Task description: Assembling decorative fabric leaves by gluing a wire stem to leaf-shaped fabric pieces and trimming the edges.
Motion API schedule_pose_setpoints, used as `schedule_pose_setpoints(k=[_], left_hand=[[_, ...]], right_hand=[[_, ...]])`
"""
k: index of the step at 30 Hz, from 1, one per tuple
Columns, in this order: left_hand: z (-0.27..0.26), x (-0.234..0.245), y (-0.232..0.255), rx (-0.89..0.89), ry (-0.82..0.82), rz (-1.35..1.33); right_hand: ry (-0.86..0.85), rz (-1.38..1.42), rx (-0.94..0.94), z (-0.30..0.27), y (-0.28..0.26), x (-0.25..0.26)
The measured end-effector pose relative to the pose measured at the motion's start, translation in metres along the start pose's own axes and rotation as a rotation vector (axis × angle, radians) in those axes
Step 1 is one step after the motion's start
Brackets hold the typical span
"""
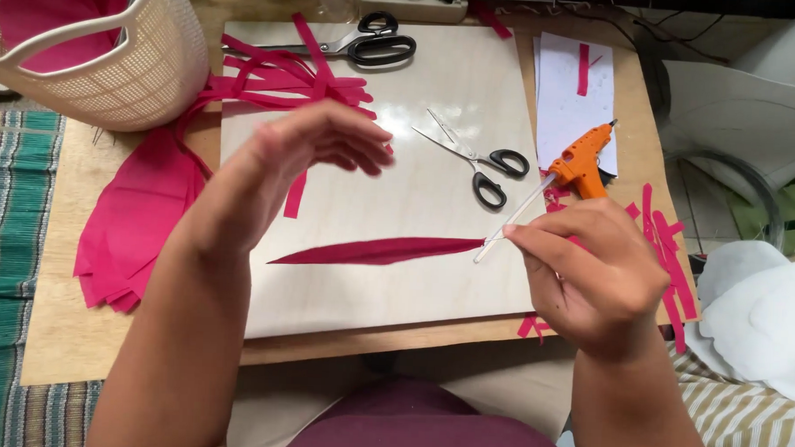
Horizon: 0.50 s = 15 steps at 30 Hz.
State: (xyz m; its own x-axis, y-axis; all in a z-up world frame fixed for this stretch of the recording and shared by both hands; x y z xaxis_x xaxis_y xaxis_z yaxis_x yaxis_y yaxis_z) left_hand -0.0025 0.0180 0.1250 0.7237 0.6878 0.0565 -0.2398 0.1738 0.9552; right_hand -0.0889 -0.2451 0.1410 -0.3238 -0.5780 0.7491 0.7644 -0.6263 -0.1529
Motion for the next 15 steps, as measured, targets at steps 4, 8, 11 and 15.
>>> schedule_pose_setpoints(k=[4,8,11,15], left_hand=[[0.012,-0.041,0.018,0.071,-0.161,0.351],[0.022,-0.072,0.007,0.23,-0.179,0.478],[0.026,-0.084,-0.008,0.289,-0.141,0.453],[0.027,-0.09,-0.016,0.251,-0.088,0.352]], right_hand=[[-0.089,0.03,-0.041,0.001,-0.008,0.005],[-0.164,0.03,-0.083,0.002,-0.011,0.006],[-0.18,0.03,-0.104,-0.002,-0.013,0.007],[-0.165,0.033,-0.123,-0.005,-0.014,0.01]])
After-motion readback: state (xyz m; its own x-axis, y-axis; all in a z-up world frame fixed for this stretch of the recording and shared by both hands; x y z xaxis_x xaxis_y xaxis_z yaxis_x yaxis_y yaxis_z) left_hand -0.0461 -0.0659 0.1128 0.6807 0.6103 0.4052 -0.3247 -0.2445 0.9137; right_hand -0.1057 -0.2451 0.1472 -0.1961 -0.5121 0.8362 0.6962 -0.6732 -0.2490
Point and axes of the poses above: each hand's wrist, its own z-axis towards the middle knuckle, its own x-axis out of the back of the hand, y = z × x, the point moved 4 cm from there along z, towards the middle knuckle, and after that the axes turned 9 degrees about -y, right-handed, at the moved point
